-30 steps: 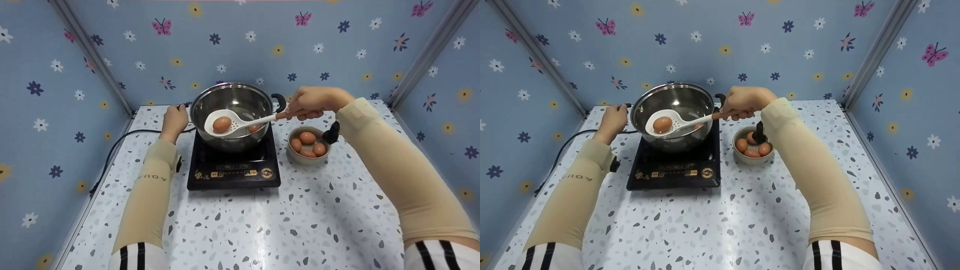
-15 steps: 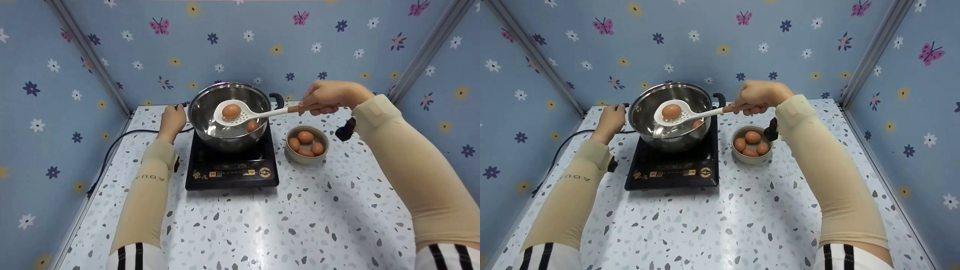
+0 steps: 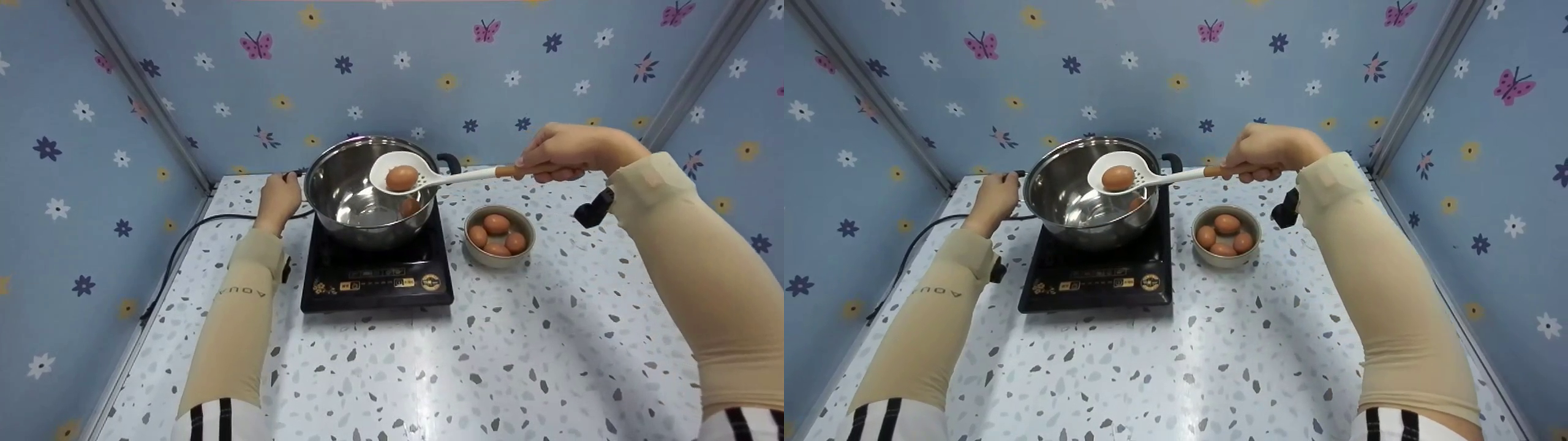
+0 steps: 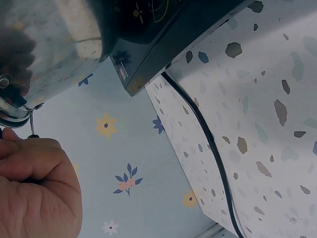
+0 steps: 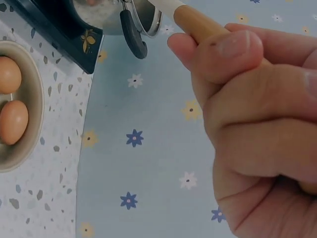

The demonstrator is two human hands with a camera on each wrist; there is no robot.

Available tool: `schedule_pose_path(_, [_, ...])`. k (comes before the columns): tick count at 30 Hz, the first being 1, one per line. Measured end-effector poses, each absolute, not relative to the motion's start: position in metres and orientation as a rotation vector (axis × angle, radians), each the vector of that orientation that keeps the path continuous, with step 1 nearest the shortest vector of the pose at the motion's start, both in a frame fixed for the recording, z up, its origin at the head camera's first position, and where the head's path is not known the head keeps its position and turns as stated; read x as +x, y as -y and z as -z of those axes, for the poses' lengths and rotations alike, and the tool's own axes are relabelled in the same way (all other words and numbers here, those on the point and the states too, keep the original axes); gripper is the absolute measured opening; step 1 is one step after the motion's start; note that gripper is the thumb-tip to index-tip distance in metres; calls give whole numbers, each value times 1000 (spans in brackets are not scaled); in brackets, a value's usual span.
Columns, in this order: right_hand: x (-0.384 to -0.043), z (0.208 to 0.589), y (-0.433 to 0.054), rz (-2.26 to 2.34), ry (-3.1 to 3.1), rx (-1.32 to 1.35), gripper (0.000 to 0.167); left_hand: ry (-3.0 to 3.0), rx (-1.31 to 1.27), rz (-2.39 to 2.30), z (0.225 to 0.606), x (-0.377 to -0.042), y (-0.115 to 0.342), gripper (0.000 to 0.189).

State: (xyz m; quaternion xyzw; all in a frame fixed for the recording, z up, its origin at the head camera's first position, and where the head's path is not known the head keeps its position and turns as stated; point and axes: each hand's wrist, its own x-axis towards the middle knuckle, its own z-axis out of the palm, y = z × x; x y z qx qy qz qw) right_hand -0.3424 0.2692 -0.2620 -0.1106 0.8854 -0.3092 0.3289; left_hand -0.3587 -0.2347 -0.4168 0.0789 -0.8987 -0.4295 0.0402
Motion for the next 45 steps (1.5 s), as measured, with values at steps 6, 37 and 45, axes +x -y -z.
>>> schedule_pose_path(6, [-337, 257, -282, 819, -2343, -241, 36, 2753, 201, 1327, 417, -357, 238, 42])
schedule_pose_path(37, [-318, 254, -361, 926, -2374, -89, 32, 2750, 237, 1314, 418, -355, 236, 45])
schedule_pose_path(45, [-314, 259, -384, 940, -2374, -104, 32, 2749, 227, 1337, 415, -355, 235, 48])
